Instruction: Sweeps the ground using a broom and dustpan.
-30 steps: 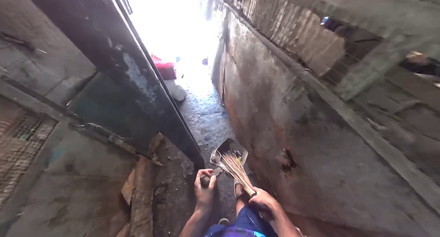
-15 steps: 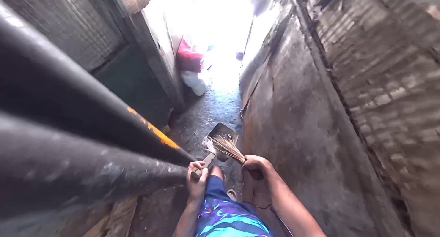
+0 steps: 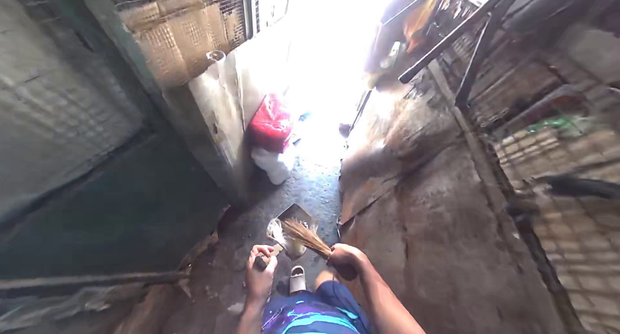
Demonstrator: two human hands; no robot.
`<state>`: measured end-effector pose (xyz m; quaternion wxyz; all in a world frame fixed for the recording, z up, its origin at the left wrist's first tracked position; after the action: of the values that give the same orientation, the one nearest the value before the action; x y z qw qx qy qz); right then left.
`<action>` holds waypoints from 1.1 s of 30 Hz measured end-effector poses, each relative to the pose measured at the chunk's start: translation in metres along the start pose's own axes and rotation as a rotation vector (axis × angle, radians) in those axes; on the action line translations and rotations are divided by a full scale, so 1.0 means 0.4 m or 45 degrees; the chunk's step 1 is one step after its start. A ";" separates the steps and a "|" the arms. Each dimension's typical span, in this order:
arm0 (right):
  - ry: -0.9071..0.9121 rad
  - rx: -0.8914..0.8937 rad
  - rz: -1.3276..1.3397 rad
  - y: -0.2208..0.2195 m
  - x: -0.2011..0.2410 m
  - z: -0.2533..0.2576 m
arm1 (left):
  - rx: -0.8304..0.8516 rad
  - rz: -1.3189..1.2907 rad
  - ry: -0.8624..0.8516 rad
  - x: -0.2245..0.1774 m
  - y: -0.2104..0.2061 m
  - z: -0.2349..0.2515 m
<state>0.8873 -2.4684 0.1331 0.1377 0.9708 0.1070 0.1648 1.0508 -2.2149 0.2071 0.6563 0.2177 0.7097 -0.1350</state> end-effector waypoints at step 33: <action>0.034 -0.663 1.049 1.684 0.189 0.431 | 0.127 -0.246 0.269 -0.425 -1.651 2.357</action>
<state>1.1268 -3.1219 0.2027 0.2977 0.8635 -0.3293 0.2392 1.5600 -3.2613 0.2170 0.5502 0.1938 0.7849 -0.2088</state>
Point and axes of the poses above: each hand's wrist, its own z-axis towards the middle knuckle, its own y-axis out of the back of the hand, x = y × z, the point moved 1 cm from there along z, towards the middle knuckle, and after that the axes turned 5 degrees about z, right-handed, at the moved point
